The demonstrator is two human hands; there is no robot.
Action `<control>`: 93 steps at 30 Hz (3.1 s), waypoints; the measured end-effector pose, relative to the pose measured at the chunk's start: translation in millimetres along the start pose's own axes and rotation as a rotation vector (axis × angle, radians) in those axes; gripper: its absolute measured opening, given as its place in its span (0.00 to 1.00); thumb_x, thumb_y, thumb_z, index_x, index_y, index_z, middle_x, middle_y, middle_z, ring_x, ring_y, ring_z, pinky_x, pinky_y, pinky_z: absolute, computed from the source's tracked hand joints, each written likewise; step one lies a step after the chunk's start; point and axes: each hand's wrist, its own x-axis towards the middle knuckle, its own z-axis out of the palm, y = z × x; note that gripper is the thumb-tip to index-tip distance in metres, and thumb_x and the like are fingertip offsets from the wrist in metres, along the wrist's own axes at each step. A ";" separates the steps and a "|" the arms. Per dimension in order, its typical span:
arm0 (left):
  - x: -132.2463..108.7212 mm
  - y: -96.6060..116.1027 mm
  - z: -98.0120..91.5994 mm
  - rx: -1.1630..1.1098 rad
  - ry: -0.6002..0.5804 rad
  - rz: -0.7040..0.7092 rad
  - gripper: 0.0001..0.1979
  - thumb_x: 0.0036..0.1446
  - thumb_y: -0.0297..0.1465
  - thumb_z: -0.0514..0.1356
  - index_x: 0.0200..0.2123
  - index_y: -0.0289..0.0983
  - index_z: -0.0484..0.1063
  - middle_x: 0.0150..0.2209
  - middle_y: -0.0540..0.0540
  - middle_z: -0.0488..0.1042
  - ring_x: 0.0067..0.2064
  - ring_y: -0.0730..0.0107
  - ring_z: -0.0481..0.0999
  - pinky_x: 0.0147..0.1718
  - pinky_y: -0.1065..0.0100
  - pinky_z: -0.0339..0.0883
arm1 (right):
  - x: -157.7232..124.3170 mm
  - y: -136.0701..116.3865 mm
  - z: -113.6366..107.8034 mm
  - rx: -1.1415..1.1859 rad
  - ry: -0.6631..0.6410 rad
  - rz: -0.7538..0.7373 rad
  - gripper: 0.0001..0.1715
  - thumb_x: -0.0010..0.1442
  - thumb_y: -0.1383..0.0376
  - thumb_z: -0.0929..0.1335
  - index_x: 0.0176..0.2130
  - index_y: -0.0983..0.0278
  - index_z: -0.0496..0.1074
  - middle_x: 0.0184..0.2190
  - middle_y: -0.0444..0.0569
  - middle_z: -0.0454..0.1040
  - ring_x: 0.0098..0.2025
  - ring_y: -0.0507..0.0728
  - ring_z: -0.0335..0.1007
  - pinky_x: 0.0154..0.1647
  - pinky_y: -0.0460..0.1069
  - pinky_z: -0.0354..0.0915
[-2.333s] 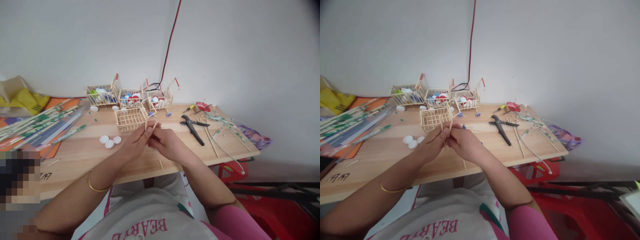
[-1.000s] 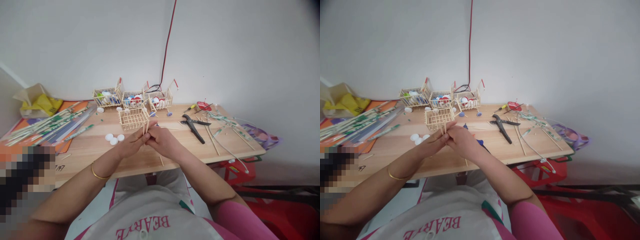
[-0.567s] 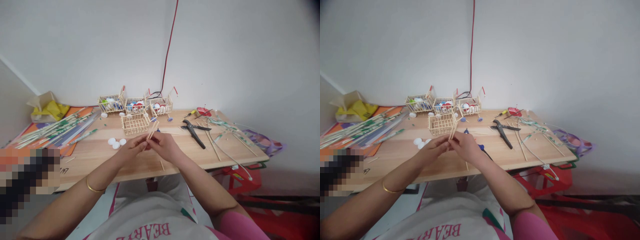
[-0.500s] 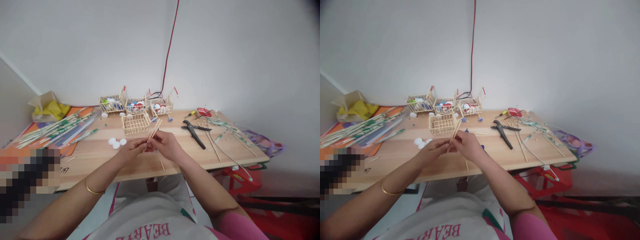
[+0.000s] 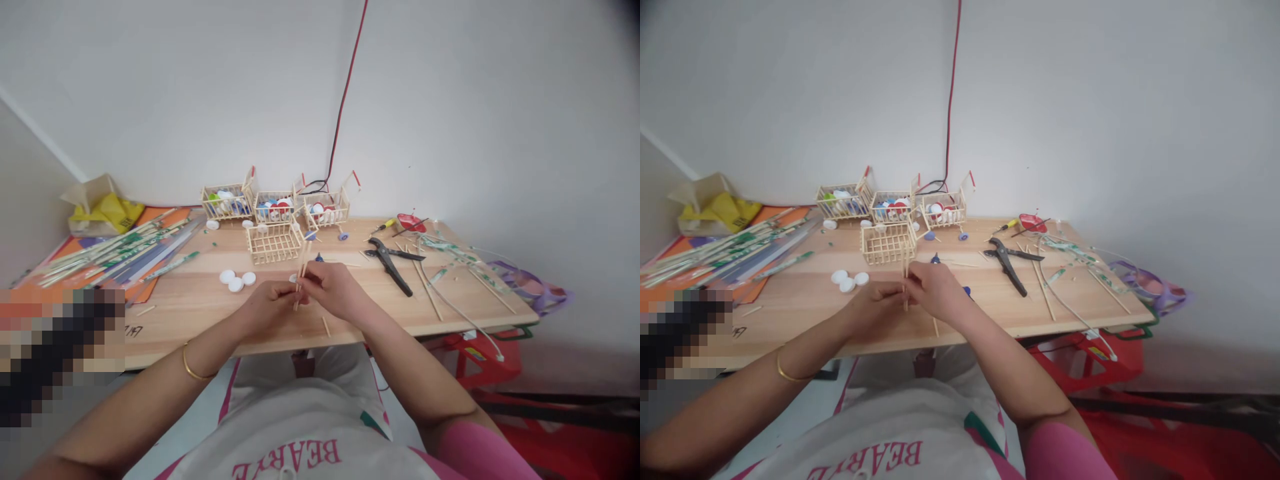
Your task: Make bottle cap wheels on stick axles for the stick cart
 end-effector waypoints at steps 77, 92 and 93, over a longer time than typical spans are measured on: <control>26.9 36.3 -68.3 -0.394 0.551 -0.008 0.23 0.44 0.37 0.67 0.44 0.32 0.73 0.23 0.52 0.73 0.28 0.71 0.75 0.37 0.64 0.71 | 1.3 -10.7 23.8 1.103 -0.078 0.565 0.14 0.54 0.56 0.67 0.30 0.64 0.66 0.15 0.35 0.56 0.16 0.44 0.40 0.19 0.44 0.37; 34.5 26.7 -81.7 -0.148 0.489 -0.073 0.20 0.48 0.37 0.63 0.43 0.31 0.75 0.23 0.48 0.77 0.29 0.67 0.77 0.37 0.64 0.71 | 3.6 -27.7 30.3 1.353 -0.097 0.771 0.09 0.52 0.61 0.67 0.30 0.64 0.65 0.15 0.36 0.58 0.16 0.44 0.42 0.19 0.44 0.35; 35.1 26.0 -82.8 -0.131 0.483 -0.066 0.20 0.48 0.37 0.63 0.43 0.31 0.75 0.23 0.48 0.77 0.29 0.67 0.77 0.36 0.64 0.71 | 4.9 -27.7 31.8 1.366 -0.096 0.785 0.08 0.51 0.62 0.67 0.30 0.64 0.65 0.15 0.36 0.58 0.16 0.44 0.41 0.19 0.43 0.35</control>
